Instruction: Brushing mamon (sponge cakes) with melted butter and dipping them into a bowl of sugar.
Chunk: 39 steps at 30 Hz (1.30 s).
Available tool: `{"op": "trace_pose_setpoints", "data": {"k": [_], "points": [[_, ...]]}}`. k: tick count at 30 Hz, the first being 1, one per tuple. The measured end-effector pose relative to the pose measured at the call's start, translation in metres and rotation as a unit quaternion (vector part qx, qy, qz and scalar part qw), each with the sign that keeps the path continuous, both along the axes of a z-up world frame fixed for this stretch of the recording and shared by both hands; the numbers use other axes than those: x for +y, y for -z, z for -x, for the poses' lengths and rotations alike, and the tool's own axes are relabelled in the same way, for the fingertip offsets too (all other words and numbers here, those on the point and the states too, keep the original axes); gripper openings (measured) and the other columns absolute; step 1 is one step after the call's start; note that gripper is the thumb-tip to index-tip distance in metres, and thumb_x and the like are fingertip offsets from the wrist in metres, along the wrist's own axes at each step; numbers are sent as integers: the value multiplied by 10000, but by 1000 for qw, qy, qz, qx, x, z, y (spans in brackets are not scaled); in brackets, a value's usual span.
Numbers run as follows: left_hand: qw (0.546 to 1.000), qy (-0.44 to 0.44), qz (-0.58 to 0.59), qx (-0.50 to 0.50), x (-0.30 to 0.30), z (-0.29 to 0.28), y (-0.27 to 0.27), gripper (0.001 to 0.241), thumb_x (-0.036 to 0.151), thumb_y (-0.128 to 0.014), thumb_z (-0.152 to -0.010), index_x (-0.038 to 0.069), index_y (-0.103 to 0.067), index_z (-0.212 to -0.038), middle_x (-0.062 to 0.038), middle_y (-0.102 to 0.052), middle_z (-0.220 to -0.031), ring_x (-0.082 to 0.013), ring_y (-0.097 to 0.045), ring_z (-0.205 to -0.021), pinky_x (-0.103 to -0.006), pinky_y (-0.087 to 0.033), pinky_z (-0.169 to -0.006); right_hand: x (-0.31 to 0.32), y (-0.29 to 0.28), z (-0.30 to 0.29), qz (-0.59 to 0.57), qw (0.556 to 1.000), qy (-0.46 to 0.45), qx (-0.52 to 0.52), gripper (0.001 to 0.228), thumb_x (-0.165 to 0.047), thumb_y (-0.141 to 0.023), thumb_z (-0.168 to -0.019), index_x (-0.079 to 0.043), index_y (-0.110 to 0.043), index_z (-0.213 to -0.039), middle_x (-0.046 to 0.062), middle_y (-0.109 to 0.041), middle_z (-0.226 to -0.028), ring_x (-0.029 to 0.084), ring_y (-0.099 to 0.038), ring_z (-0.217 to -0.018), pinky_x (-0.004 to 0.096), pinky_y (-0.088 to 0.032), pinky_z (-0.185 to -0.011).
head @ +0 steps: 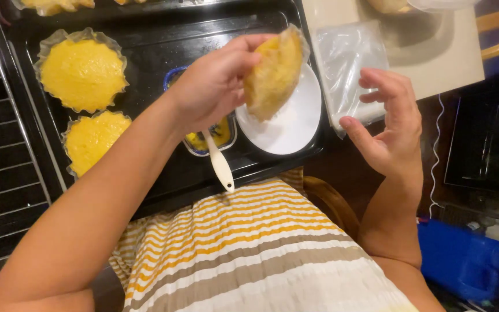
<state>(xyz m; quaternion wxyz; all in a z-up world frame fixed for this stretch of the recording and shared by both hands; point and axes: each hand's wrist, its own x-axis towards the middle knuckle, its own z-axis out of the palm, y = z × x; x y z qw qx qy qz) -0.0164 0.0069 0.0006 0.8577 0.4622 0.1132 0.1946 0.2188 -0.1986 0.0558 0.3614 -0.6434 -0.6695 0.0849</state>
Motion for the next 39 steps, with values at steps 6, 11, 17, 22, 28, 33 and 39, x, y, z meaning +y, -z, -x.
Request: {"op": "trace_pose_setpoints", "data": {"k": [6,11,17,22,28,33,39], "points": [[981,45,187,-17,0,2,0,470,294,-349,-1042,49,-554,-1387,-91,-678,-1301,-219,-649,-1208,-416,-513,-1066,5,-7,8,-5,1000,-18,-22,514,-40,-834,-960,-10,-559,-1394,176,-588,-1405,272,-617,-1246,334,-586,-973],[974,103,185,-78,8,-2,-8,456,278,-368,-1014,21,-614,-1300,-147,-681,-1266,-277,-679,-1167,-461,-553,-1058,1,-9,7,2,999,-15,-36,496,-45,-844,-949,-21,-584,-1370,178,-609,-1389,266,-641,-1174,332,-574,-955],[958,61,-209,187,16,-25,-49,439,320,-481,-942,56,-701,-1216,-92,-701,-1133,-232,-697,-1023,-403,-540,-918,-5,-8,4,20,999,2,-44,545,-33,-850,-917,-34,-607,-1405,162,-642,-1327,236,-642,-1071,323,-554,-939],[819,113,-459,326,-16,-54,-58,391,368,-639,-855,121,-707,-1150,-113,-722,-963,-312,-699,-921,-434,-528,-877,-9,-7,0,17,999,8,-39,521,-19,-852,-914,-25,-606,-1374,157,-641,-1325,236,-635,-1076,315,-545,-952],[569,52,-773,276,-50,-67,6,270,300,-747,-734,60,-790,-849,-172,-707,-866,-356,-624,-938,-427,-465,-836,-11,-7,-3,17,999,12,-42,503,-14,-852,-918,-16,-611,-1359,155,-640,-1325,238,-629,-1083,311,-539,-961],[544,20,-795,268,-39,-62,-8,183,208,-728,-710,64,-794,-801,-194,-710,-935,-342,-635,-959,-392,-475,-804,-12,-7,-8,17,998,13,-52,488,-27,-857,-933,-13,-614,-1356,157,-643,-1331,236,-632,-1088,305,-543,-963],[779,113,-505,354,13,-32,-61,489,419,-715,-846,182,-732,-1273,-107,-705,-1150,-275,-679,-1027,-403,-516,-925,-14,-7,-14,8,1000,15,-22,465,-25,-837,-985,-18,-604,-1387,152,-630,-1357,215,-630,-1126,288,-538,-990]]}}
